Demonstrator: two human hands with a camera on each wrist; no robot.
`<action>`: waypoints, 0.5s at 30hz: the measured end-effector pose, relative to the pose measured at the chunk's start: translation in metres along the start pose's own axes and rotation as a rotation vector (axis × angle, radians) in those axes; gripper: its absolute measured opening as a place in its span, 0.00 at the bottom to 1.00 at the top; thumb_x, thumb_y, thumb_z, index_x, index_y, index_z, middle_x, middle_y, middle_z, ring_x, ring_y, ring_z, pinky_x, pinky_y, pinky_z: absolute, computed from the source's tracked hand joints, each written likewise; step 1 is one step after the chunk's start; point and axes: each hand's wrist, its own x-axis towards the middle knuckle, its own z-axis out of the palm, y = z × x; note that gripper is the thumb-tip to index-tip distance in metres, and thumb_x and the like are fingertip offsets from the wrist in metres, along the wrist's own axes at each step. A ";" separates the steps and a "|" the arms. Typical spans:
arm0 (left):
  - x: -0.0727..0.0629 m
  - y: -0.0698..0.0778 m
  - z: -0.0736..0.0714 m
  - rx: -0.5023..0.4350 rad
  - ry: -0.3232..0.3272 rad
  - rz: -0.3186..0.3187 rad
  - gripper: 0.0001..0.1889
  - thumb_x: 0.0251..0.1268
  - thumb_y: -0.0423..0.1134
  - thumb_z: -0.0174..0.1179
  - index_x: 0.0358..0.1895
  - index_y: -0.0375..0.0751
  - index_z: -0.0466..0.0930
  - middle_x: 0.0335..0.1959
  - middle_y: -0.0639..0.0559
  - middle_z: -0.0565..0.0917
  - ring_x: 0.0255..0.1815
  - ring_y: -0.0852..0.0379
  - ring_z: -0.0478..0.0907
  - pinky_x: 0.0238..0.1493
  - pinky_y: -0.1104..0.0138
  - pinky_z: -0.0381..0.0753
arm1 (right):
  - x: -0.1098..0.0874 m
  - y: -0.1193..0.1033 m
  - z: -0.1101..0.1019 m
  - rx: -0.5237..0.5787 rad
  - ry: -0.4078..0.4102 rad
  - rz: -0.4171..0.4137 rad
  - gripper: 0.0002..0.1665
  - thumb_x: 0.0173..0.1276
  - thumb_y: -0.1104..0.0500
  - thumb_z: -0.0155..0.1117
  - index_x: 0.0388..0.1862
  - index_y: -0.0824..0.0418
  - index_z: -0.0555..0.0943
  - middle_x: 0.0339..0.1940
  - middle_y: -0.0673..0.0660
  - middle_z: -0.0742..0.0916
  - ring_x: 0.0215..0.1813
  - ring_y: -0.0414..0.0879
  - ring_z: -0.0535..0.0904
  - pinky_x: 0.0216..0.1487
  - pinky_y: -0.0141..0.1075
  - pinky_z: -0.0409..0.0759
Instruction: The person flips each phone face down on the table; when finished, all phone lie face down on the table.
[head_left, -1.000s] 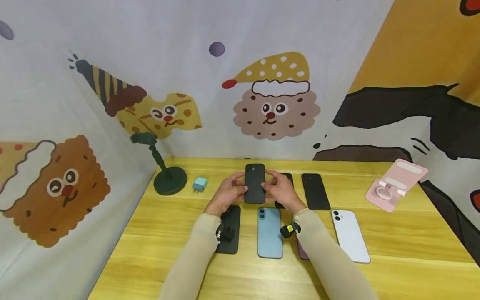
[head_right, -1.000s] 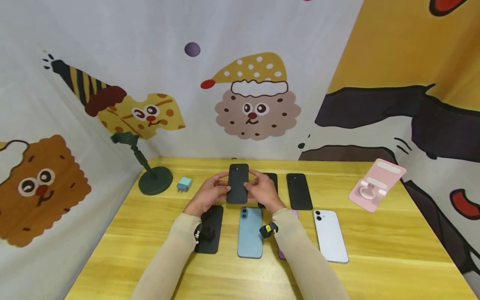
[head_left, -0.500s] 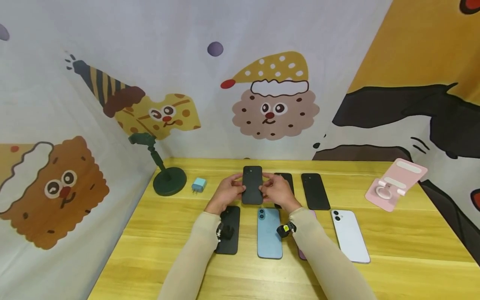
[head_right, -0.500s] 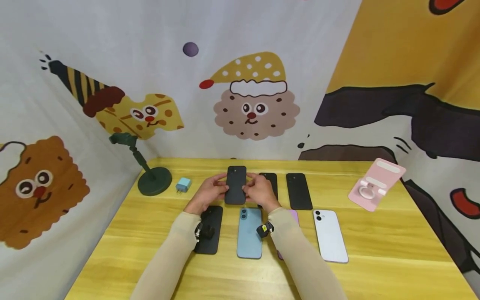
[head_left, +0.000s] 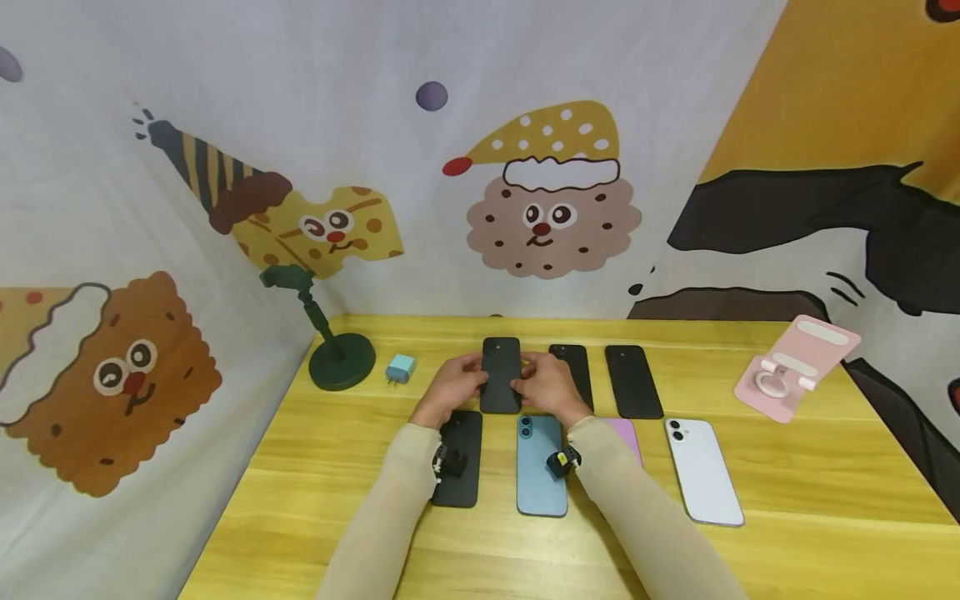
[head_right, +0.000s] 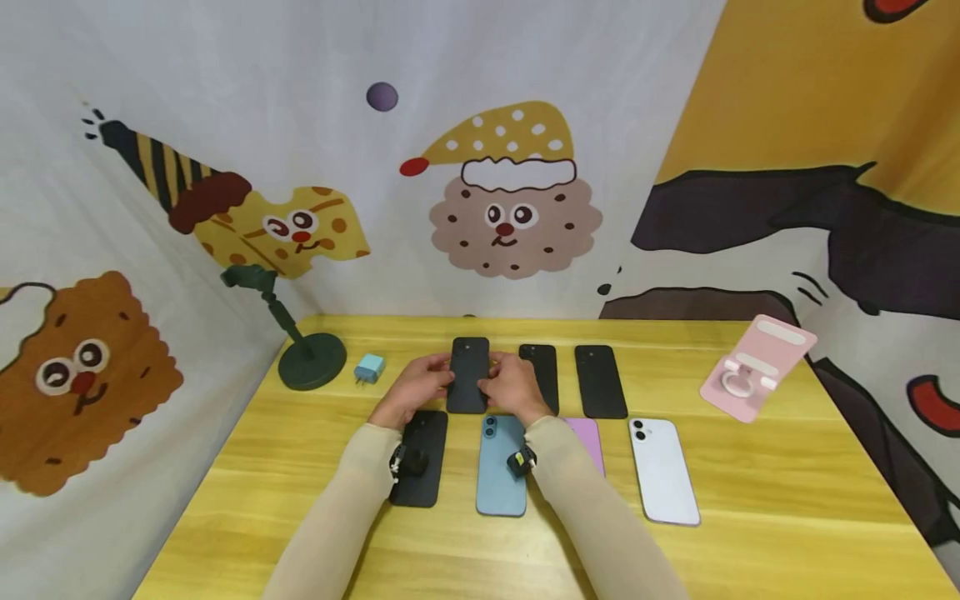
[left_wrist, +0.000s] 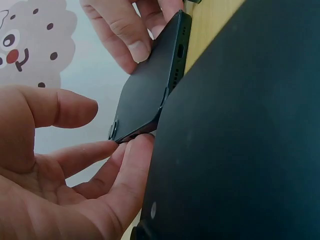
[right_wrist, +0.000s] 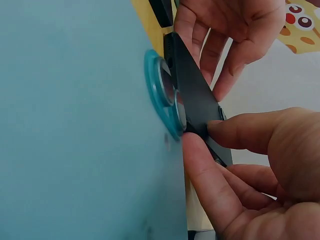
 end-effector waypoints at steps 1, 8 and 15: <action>0.000 0.000 -0.001 0.004 -0.001 -0.003 0.29 0.80 0.39 0.58 0.80 0.45 0.69 0.72 0.41 0.77 0.65 0.45 0.82 0.60 0.55 0.87 | 0.000 0.000 0.001 0.000 0.003 -0.002 0.37 0.69 0.63 0.75 0.76 0.61 0.77 0.51 0.64 0.90 0.31 0.45 0.90 0.31 0.36 0.89; -0.005 0.000 -0.004 0.005 0.006 -0.007 0.28 0.81 0.40 0.57 0.80 0.42 0.69 0.74 0.39 0.76 0.66 0.43 0.82 0.61 0.54 0.86 | 0.000 -0.001 0.004 -0.026 -0.001 -0.018 0.35 0.68 0.63 0.76 0.73 0.64 0.78 0.58 0.65 0.87 0.29 0.44 0.90 0.31 0.35 0.89; -0.010 0.001 -0.003 0.013 0.027 0.026 0.27 0.81 0.39 0.57 0.78 0.41 0.71 0.70 0.37 0.79 0.62 0.42 0.85 0.59 0.53 0.87 | -0.003 -0.001 -0.002 -0.029 -0.056 -0.025 0.34 0.71 0.59 0.75 0.73 0.64 0.78 0.62 0.65 0.86 0.34 0.45 0.91 0.35 0.37 0.90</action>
